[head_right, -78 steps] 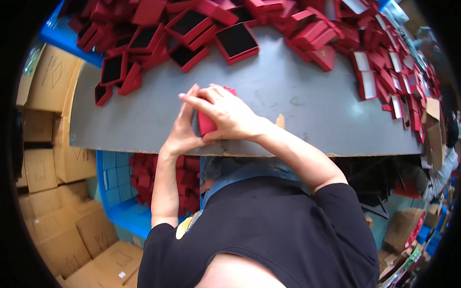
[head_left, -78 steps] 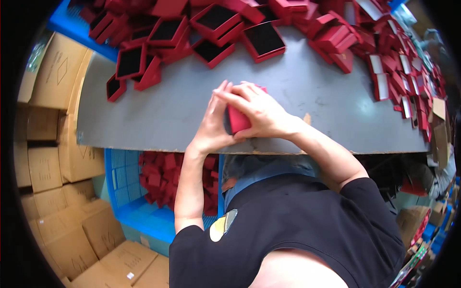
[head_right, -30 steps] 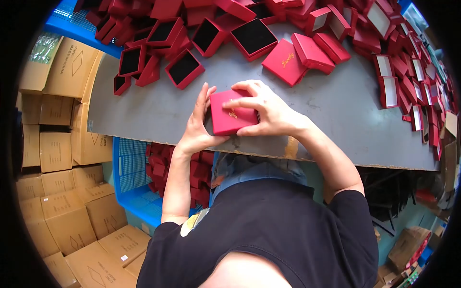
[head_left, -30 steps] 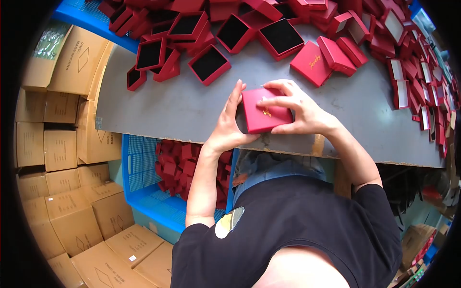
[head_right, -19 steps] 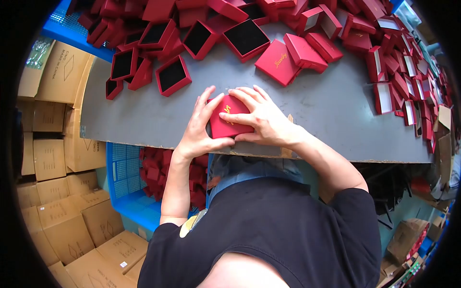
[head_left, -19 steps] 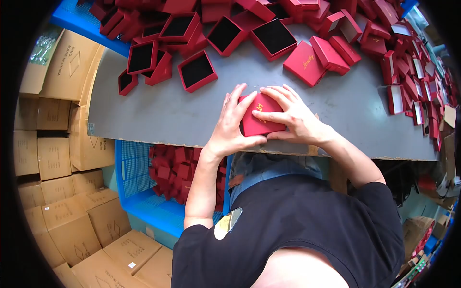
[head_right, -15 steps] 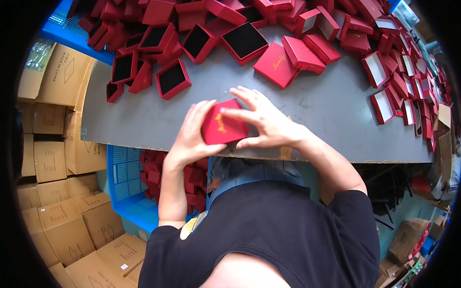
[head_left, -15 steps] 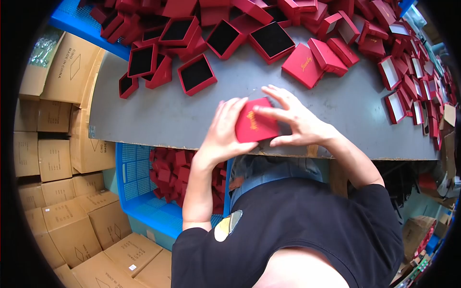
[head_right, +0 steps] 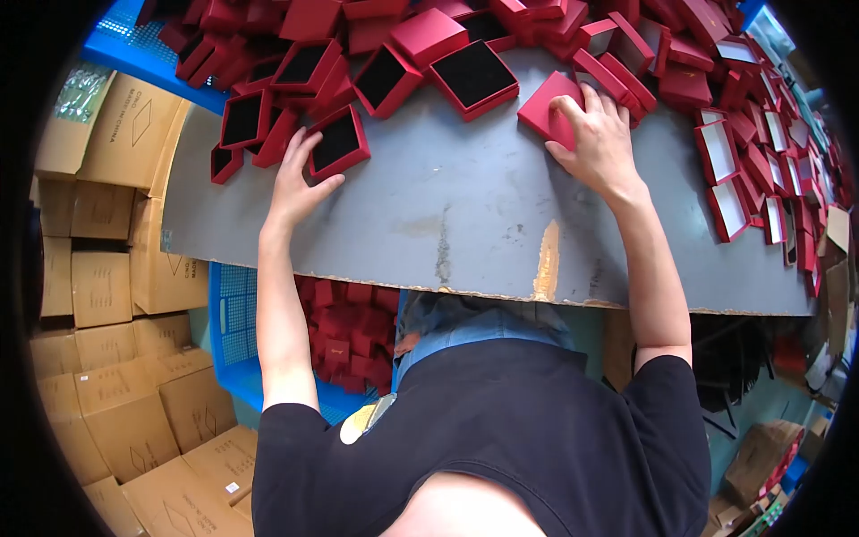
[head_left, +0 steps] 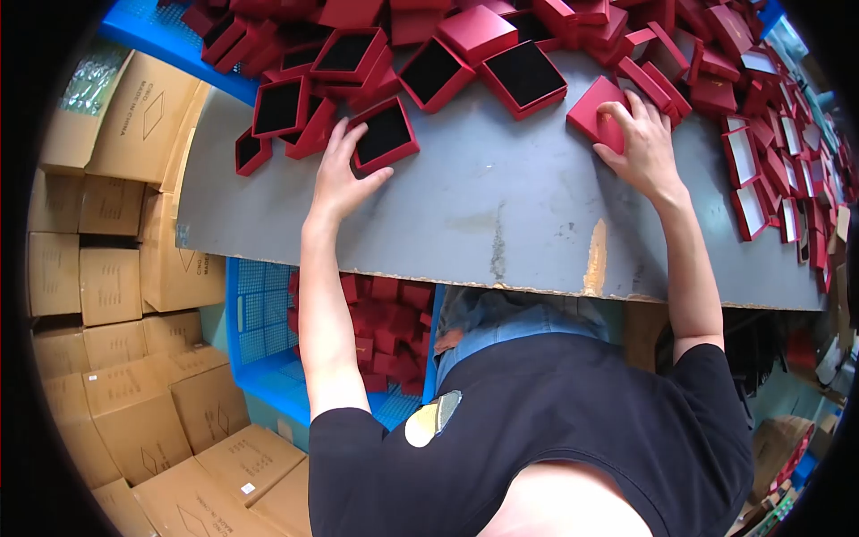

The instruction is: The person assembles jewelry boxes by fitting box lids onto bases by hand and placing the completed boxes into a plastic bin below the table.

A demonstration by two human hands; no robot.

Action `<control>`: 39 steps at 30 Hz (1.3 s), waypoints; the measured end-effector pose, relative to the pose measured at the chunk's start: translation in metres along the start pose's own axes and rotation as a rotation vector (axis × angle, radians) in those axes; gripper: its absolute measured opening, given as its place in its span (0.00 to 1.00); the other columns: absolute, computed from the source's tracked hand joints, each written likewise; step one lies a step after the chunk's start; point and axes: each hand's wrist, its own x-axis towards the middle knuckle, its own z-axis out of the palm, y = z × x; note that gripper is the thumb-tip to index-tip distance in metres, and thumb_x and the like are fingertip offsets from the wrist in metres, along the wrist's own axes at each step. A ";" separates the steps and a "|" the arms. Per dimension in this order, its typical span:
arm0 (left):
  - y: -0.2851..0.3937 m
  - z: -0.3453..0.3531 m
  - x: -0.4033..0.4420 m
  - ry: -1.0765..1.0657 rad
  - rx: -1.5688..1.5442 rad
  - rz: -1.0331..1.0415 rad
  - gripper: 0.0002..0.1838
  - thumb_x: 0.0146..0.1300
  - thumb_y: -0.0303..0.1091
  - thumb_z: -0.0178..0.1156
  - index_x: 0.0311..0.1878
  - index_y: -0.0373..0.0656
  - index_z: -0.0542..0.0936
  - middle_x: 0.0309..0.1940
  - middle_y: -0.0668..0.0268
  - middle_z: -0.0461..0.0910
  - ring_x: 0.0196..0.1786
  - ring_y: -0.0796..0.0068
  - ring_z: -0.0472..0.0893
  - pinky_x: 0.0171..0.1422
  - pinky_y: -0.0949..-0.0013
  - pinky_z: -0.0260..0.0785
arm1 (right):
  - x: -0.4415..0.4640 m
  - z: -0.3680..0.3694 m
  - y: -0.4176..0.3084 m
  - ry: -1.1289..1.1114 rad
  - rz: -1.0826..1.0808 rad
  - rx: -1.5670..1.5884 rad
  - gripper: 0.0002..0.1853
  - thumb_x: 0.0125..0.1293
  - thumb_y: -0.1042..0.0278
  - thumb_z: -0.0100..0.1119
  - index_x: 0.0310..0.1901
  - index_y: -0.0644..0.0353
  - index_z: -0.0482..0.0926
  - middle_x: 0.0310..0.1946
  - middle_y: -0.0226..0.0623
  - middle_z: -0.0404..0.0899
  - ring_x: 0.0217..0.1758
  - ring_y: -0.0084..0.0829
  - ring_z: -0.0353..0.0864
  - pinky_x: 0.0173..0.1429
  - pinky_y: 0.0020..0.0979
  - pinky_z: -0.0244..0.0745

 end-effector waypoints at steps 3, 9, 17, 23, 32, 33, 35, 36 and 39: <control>0.016 -0.001 -0.002 0.003 -0.115 -0.015 0.46 0.35 0.34 0.81 0.64 0.42 0.73 0.64 0.58 0.72 0.66 0.56 0.74 0.71 0.58 0.69 | -0.007 -0.023 -0.003 -0.118 -0.031 0.089 0.30 0.47 0.62 0.76 0.55 0.48 0.78 0.66 0.50 0.71 0.70 0.51 0.69 0.70 0.49 0.64; 0.075 0.046 -0.046 -0.140 -0.526 0.159 0.65 0.33 0.23 0.80 0.79 0.45 0.57 0.67 0.61 0.65 0.71 0.62 0.70 0.80 0.60 0.60 | -0.013 -0.020 -0.056 -0.191 -0.227 0.932 0.35 0.45 0.64 0.74 0.61 0.51 0.78 0.69 0.50 0.68 0.71 0.53 0.69 0.75 0.47 0.65; 0.095 0.071 -0.053 -0.088 -0.603 0.148 0.71 0.34 0.31 0.84 0.83 0.53 0.49 0.63 0.54 0.68 0.67 0.54 0.73 0.72 0.55 0.70 | -0.004 0.009 -0.107 -0.260 -0.491 0.905 0.36 0.48 0.64 0.74 0.64 0.49 0.78 0.70 0.55 0.65 0.73 0.55 0.66 0.76 0.49 0.63; 0.094 0.072 -0.051 -0.040 -0.452 0.282 0.67 0.37 0.34 0.83 0.82 0.50 0.52 0.69 0.51 0.65 0.71 0.49 0.70 0.76 0.52 0.64 | -0.007 0.010 -0.111 -0.242 -0.602 0.696 0.37 0.51 0.66 0.75 0.67 0.48 0.77 0.74 0.56 0.60 0.77 0.54 0.62 0.79 0.52 0.59; 0.117 0.020 -0.048 -0.295 -0.109 0.175 0.59 0.41 0.42 0.76 0.79 0.44 0.58 0.71 0.51 0.68 0.77 0.48 0.63 0.84 0.42 0.44 | -0.009 0.000 -0.091 -0.177 -0.496 0.777 0.31 0.61 0.55 0.71 0.66 0.50 0.78 0.73 0.49 0.65 0.77 0.50 0.64 0.79 0.51 0.58; 0.111 0.001 -0.057 -0.294 0.079 0.163 0.58 0.41 0.40 0.74 0.79 0.45 0.58 0.69 0.50 0.70 0.76 0.46 0.63 0.83 0.41 0.44 | -0.011 -0.007 -0.081 -0.156 -0.422 0.860 0.31 0.61 0.54 0.71 0.66 0.50 0.77 0.73 0.47 0.66 0.76 0.49 0.65 0.79 0.50 0.58; 0.104 -0.040 -0.078 -0.417 0.505 -0.058 0.60 0.37 0.40 0.77 0.78 0.47 0.61 0.69 0.48 0.71 0.78 0.42 0.60 0.82 0.35 0.45 | -0.017 -0.016 -0.044 0.117 -0.199 0.701 0.23 0.64 0.61 0.68 0.60 0.57 0.81 0.63 0.44 0.77 0.68 0.44 0.74 0.72 0.42 0.69; 0.104 -0.056 -0.083 -0.467 0.522 -0.222 0.63 0.33 0.42 0.81 0.78 0.47 0.62 0.71 0.47 0.69 0.79 0.41 0.59 0.81 0.34 0.46 | -0.019 -0.014 -0.019 0.232 -0.115 0.506 0.19 0.66 0.64 0.67 0.57 0.58 0.82 0.59 0.42 0.80 0.64 0.43 0.77 0.68 0.40 0.71; 0.115 -0.055 -0.065 -0.234 0.345 -0.089 0.64 0.32 0.44 0.84 0.78 0.49 0.62 0.75 0.47 0.64 0.79 0.44 0.60 0.81 0.44 0.52 | -0.017 -0.011 0.019 0.361 0.130 0.157 0.18 0.65 0.57 0.69 0.53 0.55 0.84 0.53 0.42 0.80 0.57 0.45 0.77 0.62 0.45 0.73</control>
